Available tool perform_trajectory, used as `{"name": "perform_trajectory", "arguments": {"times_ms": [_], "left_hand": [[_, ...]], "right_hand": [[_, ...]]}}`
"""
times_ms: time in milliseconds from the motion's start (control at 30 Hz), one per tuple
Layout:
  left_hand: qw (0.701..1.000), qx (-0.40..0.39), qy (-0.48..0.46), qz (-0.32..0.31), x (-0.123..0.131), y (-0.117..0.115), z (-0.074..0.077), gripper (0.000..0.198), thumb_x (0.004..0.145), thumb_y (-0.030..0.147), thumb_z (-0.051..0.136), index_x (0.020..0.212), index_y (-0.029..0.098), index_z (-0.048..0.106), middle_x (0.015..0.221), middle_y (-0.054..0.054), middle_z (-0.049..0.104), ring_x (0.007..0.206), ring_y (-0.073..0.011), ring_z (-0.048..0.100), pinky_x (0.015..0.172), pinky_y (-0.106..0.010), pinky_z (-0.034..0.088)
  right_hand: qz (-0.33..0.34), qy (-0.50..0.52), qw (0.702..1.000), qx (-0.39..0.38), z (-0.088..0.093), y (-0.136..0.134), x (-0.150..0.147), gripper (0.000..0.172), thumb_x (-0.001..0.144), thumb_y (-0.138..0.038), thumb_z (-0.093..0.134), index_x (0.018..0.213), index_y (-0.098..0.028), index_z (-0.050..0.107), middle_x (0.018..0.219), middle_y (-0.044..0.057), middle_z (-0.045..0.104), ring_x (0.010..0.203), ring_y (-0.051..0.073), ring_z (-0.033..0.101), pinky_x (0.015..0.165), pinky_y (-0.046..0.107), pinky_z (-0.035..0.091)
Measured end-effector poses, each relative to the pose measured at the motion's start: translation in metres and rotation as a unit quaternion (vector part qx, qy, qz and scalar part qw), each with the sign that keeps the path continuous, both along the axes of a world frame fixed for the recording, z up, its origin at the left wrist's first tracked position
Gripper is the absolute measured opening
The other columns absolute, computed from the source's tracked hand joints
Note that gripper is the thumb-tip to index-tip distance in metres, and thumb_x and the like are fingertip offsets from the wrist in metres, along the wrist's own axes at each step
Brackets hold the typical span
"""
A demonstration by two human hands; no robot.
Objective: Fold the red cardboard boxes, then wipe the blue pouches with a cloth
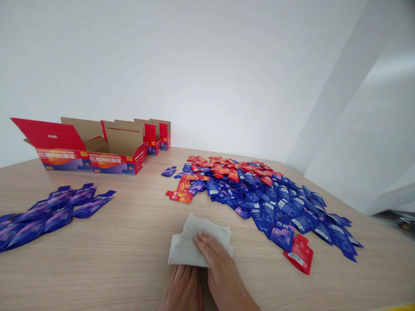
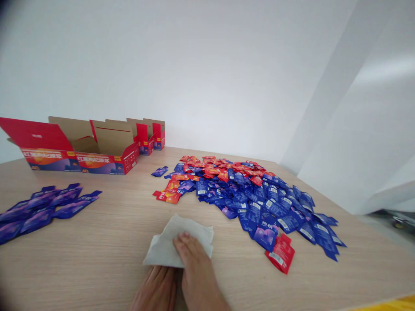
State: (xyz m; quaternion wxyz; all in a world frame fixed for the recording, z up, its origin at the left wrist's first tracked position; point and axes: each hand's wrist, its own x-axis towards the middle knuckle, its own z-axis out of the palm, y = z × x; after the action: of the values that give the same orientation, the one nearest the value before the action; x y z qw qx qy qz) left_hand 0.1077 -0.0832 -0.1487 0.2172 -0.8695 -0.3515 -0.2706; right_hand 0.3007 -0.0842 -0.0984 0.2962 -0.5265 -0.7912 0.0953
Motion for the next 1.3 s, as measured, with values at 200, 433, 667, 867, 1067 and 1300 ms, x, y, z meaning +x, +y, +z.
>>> {"name": "perform_trajectory", "arguments": {"times_ms": [200,433,667,867,1067,1300], "left_hand": [[0.999,0.024,-0.012,0.027,0.004,0.000,0.005,0.074,0.088,0.009,0.045,0.160,0.003,0.031,0.148,-0.016,0.063,0.136,-0.0249,0.060,0.107,-0.036,0.053],[1.000,0.017,-0.009,-0.004,0.001,-0.003,0.005,0.065,0.089,0.011,0.046,0.153,0.011,0.046,0.133,-0.012,0.072,0.129,-0.0256,0.064,0.107,-0.038,0.053],[0.998,0.040,-0.026,0.050,0.007,-0.009,0.018,0.071,0.087,0.009,0.045,0.157,-0.001,0.036,0.148,-0.016,0.062,0.139,-0.0248,0.056,0.107,-0.034,0.052],[0.999,0.040,0.014,0.031,0.000,-0.006,0.006,0.059,0.087,0.011,0.046,0.145,0.010,0.056,0.137,-0.013,0.070,0.132,-0.0279,0.063,0.107,-0.040,0.055],[0.997,0.030,-0.036,0.053,0.006,-0.005,0.001,0.075,0.093,0.012,0.045,0.163,0.002,0.022,0.147,-0.020,0.062,0.139,-0.0280,0.057,0.108,-0.038,0.054],[0.996,0.035,-0.051,0.071,0.013,-0.005,0.007,0.085,0.082,0.005,0.044,0.164,0.005,0.020,0.149,-0.013,0.062,0.138,-0.0254,0.058,0.109,-0.036,0.052]], "right_hand": [[-0.144,-0.026,0.989,-0.027,0.000,0.001,0.032,0.081,0.075,0.009,0.037,0.149,-0.015,0.060,0.154,0.014,0.058,0.145,0.026,0.053,0.125,0.051,0.039],[-0.010,0.007,1.000,0.017,-0.003,0.002,-0.014,0.079,0.081,0.005,0.041,0.152,-0.026,0.056,0.158,0.004,0.055,0.148,0.021,0.049,0.125,0.048,0.039],[-0.201,-0.041,0.979,-0.020,0.007,0.005,0.034,0.079,0.074,0.011,0.035,0.144,-0.009,0.064,0.148,0.018,0.063,0.140,0.028,0.058,0.124,0.054,0.040],[-0.004,-0.040,0.999,-0.008,-0.001,0.001,-0.009,0.076,0.083,0.004,0.040,0.154,-0.021,0.054,0.159,0.006,0.053,0.149,0.020,0.047,0.125,0.046,0.038],[-0.186,-0.059,0.981,-0.021,0.007,0.006,0.037,0.080,0.075,0.012,0.034,0.149,-0.007,0.058,0.156,0.018,0.055,0.148,0.027,0.049,0.127,0.053,0.034],[-0.124,-0.036,0.991,-0.023,0.003,0.001,0.023,0.074,0.079,0.007,0.035,0.144,-0.013,0.065,0.151,0.012,0.061,0.142,0.024,0.056,0.124,0.047,0.041]]}}
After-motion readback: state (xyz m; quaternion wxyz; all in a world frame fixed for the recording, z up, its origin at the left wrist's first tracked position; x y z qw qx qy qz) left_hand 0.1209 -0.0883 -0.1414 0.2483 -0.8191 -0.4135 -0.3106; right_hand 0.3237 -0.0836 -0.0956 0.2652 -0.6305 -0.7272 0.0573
